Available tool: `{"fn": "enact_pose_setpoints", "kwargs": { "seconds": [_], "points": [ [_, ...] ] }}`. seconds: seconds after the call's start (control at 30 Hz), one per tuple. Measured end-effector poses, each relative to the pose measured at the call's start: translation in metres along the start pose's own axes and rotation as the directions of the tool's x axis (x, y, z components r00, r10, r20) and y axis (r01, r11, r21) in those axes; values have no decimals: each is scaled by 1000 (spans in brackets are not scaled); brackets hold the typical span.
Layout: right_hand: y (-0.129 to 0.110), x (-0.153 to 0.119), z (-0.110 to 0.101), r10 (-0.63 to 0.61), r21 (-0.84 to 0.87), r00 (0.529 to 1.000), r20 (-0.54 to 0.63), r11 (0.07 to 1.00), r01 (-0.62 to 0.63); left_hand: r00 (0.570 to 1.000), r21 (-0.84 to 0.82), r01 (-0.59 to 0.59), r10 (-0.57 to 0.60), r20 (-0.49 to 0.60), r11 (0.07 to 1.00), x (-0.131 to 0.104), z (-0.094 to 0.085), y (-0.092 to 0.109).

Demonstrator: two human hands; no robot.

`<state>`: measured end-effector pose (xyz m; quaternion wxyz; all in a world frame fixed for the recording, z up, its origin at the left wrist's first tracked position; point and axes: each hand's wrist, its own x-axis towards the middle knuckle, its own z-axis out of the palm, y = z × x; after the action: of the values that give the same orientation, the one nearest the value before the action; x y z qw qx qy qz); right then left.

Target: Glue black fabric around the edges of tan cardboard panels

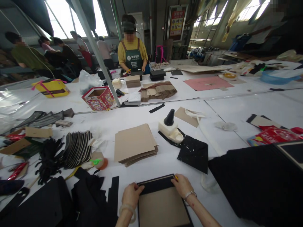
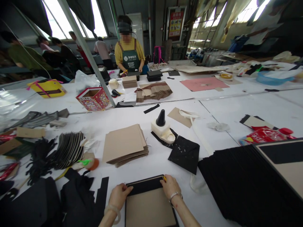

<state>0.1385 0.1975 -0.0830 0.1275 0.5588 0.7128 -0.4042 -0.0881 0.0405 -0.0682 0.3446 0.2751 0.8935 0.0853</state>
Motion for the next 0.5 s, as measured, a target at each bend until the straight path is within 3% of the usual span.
{"fn": "enact_pose_setpoints", "kwargs": {
  "seconds": [0.5],
  "points": [
    [-3, 0, 0, 20, -50, 1000, 9, 999, -19, 999, 9, 32, -32, 13, 999, 6, 12, -9]
  ]
}}
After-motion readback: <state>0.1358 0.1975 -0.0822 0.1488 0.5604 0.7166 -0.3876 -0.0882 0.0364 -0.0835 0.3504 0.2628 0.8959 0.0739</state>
